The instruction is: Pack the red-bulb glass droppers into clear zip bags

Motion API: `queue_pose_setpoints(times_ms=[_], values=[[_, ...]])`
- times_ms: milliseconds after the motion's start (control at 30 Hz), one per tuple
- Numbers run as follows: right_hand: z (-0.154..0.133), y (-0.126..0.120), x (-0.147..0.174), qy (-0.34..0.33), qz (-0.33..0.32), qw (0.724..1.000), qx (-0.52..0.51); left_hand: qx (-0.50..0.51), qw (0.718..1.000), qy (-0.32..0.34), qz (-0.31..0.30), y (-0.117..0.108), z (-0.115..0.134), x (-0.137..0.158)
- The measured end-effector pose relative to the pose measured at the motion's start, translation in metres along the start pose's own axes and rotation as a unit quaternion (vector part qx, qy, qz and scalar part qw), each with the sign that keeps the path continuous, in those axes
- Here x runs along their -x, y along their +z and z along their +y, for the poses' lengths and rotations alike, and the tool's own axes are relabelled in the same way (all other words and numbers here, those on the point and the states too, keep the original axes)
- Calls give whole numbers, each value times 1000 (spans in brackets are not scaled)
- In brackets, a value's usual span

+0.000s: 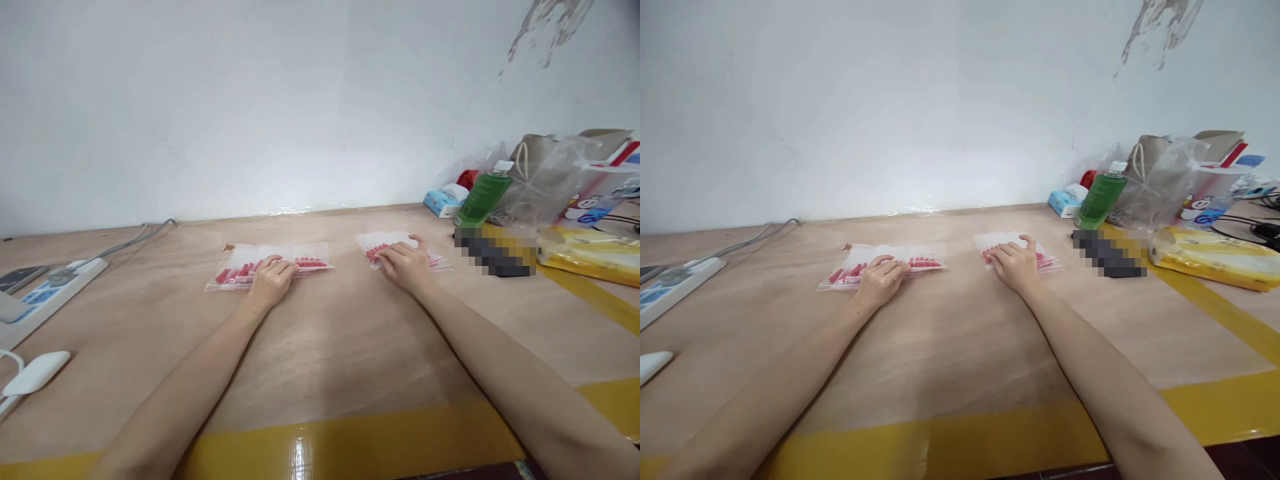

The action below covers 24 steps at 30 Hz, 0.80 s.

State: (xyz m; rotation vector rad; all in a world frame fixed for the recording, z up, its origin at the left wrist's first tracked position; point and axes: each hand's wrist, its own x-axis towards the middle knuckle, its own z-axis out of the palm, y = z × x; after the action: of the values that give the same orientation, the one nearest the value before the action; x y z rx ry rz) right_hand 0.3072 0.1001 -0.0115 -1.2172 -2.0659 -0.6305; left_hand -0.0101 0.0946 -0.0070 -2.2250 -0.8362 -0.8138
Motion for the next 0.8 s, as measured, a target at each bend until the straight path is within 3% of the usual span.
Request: queue_pose_setpoints(times_ms=[200, 467, 667, 800], values=[[3, 1, 0, 50, -47, 997, 29, -35, 999, 2, -21, -7, -7, -1], [-15, 2, -4, -8, -142, 990, -10, 20, 995, -18, -92, -28, 9, -14], [-52, 5, -12, -44, -163, 985, -45, 20, 983, 15, -181, -12, 33, -27], [-55, 8, -11, -26, -158, 984, -83, -3, 972, -30, -233, -8, 33, -25]])
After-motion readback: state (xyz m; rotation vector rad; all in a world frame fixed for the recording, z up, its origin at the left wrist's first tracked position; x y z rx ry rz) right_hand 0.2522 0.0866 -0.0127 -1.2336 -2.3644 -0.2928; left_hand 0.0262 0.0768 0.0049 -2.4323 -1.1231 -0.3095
